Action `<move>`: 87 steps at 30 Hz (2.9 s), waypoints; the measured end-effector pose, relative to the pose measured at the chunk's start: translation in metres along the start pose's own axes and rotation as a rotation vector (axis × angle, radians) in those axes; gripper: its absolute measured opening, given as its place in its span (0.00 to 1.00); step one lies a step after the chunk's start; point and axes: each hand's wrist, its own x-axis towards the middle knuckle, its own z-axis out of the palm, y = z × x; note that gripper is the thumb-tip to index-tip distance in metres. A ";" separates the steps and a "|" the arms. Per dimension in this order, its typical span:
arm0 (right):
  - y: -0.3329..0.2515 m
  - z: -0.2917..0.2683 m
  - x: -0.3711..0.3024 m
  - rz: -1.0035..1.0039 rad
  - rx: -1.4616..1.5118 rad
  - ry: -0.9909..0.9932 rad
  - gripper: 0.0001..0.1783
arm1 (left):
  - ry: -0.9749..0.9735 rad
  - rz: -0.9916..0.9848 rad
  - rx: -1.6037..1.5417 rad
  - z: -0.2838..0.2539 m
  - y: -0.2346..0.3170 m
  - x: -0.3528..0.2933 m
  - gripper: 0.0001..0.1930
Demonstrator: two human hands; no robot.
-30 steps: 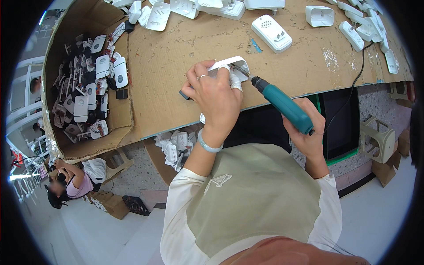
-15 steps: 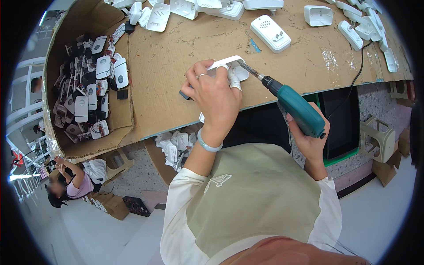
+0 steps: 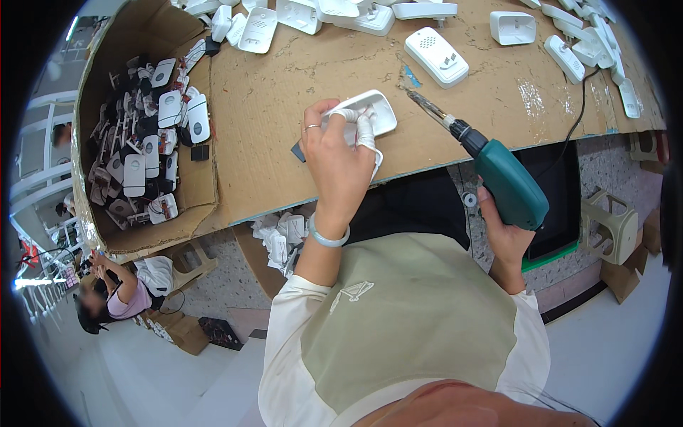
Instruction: Soldering wires onto circuit boards inside plastic casings at a factory workbench.
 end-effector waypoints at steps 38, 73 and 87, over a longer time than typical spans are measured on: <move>-0.011 -0.025 0.012 -0.189 0.038 0.396 0.12 | -0.502 1.074 0.077 0.080 0.000 0.142 0.24; -0.011 0.005 0.023 -0.139 0.052 0.222 0.15 | 0.608 -0.064 -0.264 -0.132 -0.202 0.194 0.10; -0.013 0.013 -0.008 -0.095 -0.033 -0.093 0.13 | 0.193 0.056 -0.137 -0.072 -0.047 -0.041 0.09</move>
